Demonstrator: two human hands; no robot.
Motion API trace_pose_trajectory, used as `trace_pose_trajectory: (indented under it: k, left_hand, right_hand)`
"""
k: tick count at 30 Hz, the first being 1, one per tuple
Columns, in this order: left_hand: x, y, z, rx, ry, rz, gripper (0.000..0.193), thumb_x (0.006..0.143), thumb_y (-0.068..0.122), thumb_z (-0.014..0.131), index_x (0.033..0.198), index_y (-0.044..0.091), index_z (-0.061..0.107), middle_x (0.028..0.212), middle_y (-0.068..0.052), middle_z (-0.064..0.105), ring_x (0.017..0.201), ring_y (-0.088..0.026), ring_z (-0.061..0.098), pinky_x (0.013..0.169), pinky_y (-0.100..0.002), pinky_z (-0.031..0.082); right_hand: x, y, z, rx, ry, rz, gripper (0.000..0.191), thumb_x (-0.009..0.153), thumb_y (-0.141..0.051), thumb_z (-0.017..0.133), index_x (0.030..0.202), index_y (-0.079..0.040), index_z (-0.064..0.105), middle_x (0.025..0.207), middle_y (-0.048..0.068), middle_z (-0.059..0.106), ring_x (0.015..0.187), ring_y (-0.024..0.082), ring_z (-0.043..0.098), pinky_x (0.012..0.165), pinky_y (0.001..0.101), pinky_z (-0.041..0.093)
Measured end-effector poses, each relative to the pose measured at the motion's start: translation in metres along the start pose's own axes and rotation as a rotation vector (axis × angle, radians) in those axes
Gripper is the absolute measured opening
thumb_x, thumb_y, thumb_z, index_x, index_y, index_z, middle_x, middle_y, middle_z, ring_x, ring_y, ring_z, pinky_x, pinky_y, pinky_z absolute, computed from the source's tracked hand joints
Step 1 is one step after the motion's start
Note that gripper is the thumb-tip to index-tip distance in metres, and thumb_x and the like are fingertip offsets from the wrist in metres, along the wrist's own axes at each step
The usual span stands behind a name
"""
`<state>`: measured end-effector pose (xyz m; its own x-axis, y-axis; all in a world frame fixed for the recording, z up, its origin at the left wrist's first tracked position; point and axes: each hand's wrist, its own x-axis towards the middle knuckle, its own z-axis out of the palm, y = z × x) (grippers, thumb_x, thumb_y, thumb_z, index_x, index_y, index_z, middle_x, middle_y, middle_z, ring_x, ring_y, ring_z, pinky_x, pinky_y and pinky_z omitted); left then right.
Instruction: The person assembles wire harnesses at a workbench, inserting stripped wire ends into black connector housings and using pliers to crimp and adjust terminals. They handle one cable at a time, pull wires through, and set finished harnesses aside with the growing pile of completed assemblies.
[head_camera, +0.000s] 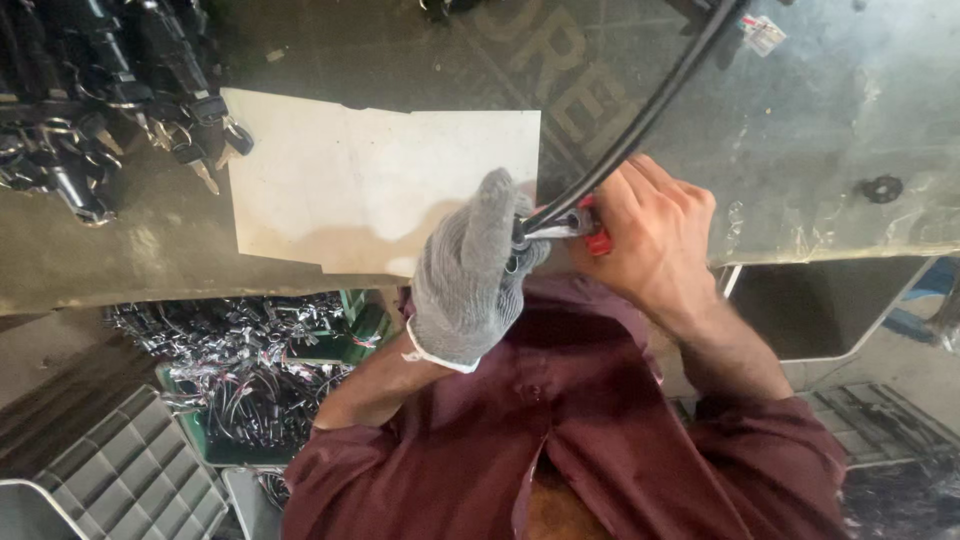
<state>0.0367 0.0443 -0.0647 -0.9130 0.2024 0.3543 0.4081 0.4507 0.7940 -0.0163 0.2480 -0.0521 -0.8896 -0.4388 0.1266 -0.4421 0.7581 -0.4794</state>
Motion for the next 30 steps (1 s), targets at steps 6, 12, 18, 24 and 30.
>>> trace_pose_trajectory:
  k: [6,12,18,24,30]
  left_hand:
    - [0.007,-0.006,-0.002,0.148,-0.091,-0.038,0.08,0.096,-0.002,0.072,0.162,0.011,0.029,0.119,-0.011,0.068,0.087,-0.031,0.066,0.069,-0.042,0.053]
    - [0.026,0.016,-0.021,0.02,-0.085,-0.032,0.077,0.093,0.008,0.074,0.156,0.004,0.029,0.117,-0.016,0.066,0.095,-0.032,0.064,0.082,-0.041,0.053]
    - [0.025,0.024,-0.039,-1.047,-0.398,-0.546,0.063,0.107,-0.001,0.06,0.163,0.003,0.032,0.1,-0.003,0.063,0.084,-0.007,0.056,0.078,-0.022,0.052]
    - [0.008,0.01,-0.037,-0.6,-0.212,-0.461,0.056,0.112,0.008,0.06,0.162,0.005,0.034,0.104,-0.005,0.067,0.089,-0.008,0.064,0.084,-0.023,0.058]
    - [0.032,-0.028,-0.11,0.346,0.241,-0.383,0.054,0.106,0.027,0.059,0.152,0.003,0.044,0.099,-0.006,0.081,0.074,-0.016,0.073,0.065,-0.028,0.056]
  right_hand:
    - [-0.007,-0.006,0.008,0.085,0.076,0.011,0.032,0.074,-0.014,0.08,0.098,-0.006,0.06,0.086,0.008,0.064,0.077,0.028,0.065,0.061,0.0405,0.049]
    - [0.0,-0.011,0.014,0.126,0.069,0.07,0.028,0.076,-0.014,0.08,0.096,-0.005,0.062,0.083,0.008,0.062,0.075,0.028,0.064,0.062,0.0409,0.049]
    - [0.011,0.022,0.025,0.296,0.105,-0.208,0.036,0.069,-0.018,0.082,0.092,-0.006,0.057,0.09,0.01,0.063,0.084,0.031,0.064,0.07,0.0409,0.051]
    - [0.019,0.026,0.027,0.13,0.039,-0.092,0.034,0.069,-0.01,0.08,0.095,-0.008,0.058,0.095,0.007,0.062,0.09,0.029,0.063,0.072,0.0387,0.05]
    - [0.051,0.02,-0.017,-0.167,0.176,-0.288,0.065,0.071,-0.048,0.084,0.109,-0.001,0.061,0.103,0.015,0.063,0.097,0.035,0.06,0.079,0.0451,0.053]
